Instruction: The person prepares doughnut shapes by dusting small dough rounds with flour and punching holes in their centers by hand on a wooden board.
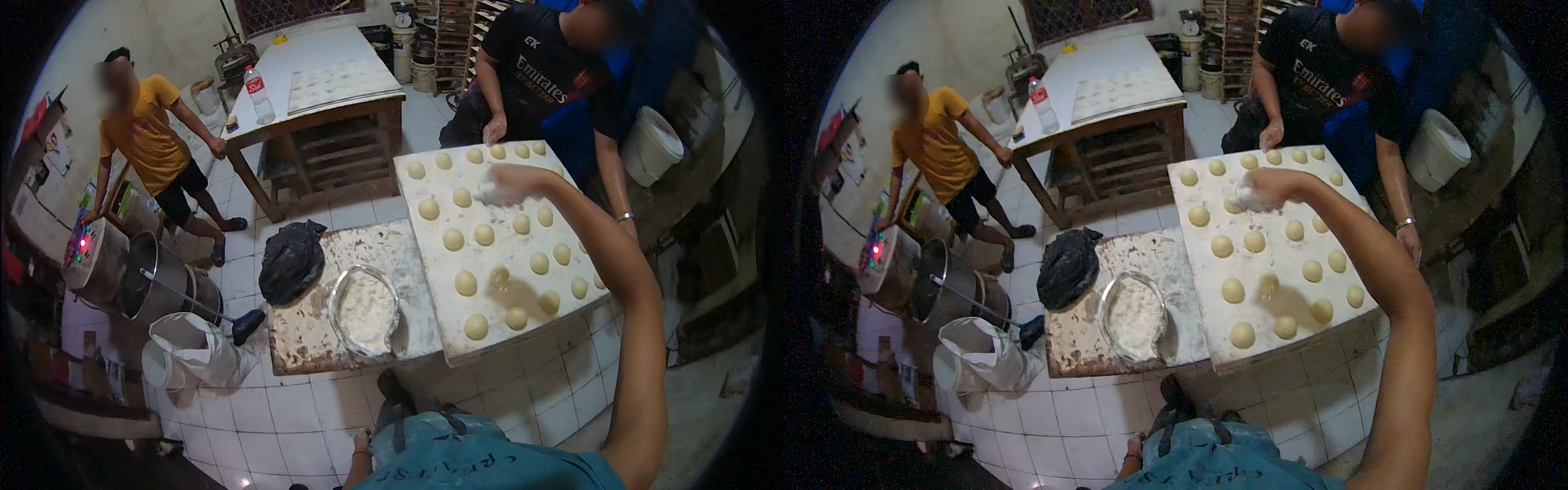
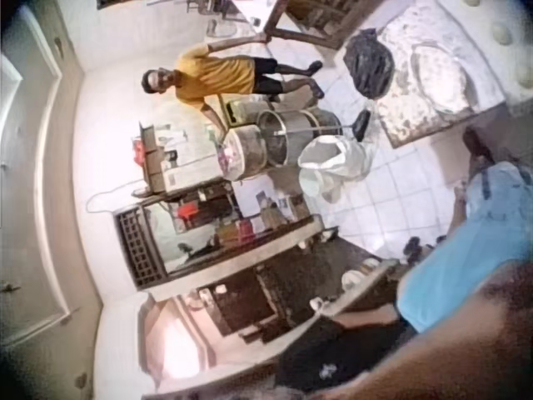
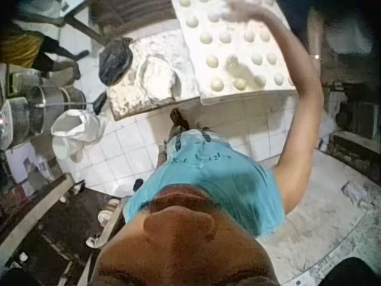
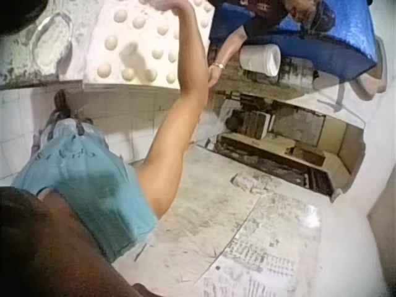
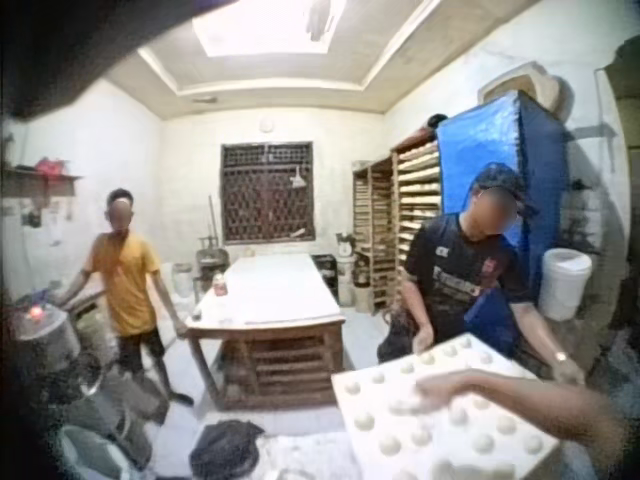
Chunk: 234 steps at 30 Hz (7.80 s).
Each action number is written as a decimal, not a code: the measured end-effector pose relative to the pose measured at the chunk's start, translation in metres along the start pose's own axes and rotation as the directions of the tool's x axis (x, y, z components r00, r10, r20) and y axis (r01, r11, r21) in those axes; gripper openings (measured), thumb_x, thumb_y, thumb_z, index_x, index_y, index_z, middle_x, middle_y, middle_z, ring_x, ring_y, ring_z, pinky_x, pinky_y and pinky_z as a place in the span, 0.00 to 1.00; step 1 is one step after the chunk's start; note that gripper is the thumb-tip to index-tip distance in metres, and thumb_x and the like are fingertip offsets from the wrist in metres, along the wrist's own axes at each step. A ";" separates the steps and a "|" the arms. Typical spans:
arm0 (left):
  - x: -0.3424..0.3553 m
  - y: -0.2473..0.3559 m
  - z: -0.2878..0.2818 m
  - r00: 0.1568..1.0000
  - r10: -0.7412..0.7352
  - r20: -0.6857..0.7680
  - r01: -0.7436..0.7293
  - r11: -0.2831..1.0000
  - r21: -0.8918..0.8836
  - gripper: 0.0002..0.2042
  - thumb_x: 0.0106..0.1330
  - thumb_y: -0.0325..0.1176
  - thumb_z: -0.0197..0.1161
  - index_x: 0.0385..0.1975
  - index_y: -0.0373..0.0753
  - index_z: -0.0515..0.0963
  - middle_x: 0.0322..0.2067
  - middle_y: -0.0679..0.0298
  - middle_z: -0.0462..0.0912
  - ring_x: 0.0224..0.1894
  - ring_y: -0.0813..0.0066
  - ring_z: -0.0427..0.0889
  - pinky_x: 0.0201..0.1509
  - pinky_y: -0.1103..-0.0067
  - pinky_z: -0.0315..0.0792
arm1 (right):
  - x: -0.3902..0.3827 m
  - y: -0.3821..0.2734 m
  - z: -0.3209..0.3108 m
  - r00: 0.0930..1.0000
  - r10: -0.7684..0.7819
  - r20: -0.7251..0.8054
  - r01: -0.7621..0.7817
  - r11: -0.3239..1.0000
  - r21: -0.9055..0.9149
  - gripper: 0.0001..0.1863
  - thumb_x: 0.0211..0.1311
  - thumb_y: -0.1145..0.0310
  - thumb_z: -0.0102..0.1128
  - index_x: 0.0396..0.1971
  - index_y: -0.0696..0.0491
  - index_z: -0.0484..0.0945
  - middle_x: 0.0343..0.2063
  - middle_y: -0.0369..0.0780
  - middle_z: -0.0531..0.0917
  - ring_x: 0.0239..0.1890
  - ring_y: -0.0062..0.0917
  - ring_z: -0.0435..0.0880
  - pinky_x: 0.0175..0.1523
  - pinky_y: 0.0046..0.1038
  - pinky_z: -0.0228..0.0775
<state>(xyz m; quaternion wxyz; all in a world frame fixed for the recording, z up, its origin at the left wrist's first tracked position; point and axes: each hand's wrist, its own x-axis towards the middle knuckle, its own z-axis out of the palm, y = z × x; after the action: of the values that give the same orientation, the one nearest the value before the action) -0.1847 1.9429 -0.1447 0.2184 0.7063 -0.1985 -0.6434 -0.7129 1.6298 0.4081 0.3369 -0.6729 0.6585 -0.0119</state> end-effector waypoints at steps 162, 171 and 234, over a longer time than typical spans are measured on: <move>-0.027 -0.028 -0.044 0.968 -0.198 -0.156 0.069 0.802 -0.594 0.16 0.60 0.41 0.51 0.44 0.39 0.66 0.39 0.59 0.74 0.38 0.69 0.74 0.36 0.71 0.68 | 0.102 -0.114 0.336 0.881 -0.408 0.240 0.474 0.760 -0.445 0.13 0.52 0.73 0.42 0.38 0.60 0.67 0.38 0.51 0.73 0.38 0.42 0.76 0.40 0.38 0.70; -0.042 -0.047 -0.052 0.955 -0.235 -0.182 0.027 0.678 -0.735 0.20 0.61 0.43 0.49 0.50 0.38 0.64 0.47 0.58 0.71 0.46 0.67 0.71 0.48 0.71 0.65 | 0.126 -0.086 0.349 0.810 -0.538 0.232 0.567 0.620 -0.542 0.08 0.41 0.73 0.50 0.21 0.60 0.74 0.24 0.53 0.76 0.28 0.43 0.77 0.33 0.40 0.69; -0.056 0.183 0.083 0.745 0.223 0.629 -0.488 0.825 0.285 0.13 0.61 0.37 0.51 0.37 0.33 0.72 0.29 0.63 0.77 0.33 0.74 0.74 0.39 0.79 0.68 | 0.148 0.014 -0.037 0.861 -0.177 -0.477 0.099 0.978 -0.183 0.08 0.44 0.72 0.55 0.24 0.61 0.76 0.16 0.38 0.75 0.18 0.21 0.71 0.22 0.26 0.61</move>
<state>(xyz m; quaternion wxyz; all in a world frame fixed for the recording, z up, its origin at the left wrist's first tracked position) -0.2729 1.8190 -0.0016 0.1081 0.4582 -0.5263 -0.7081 -0.7219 1.4824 0.3666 0.1047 -0.7170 0.6713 -0.1559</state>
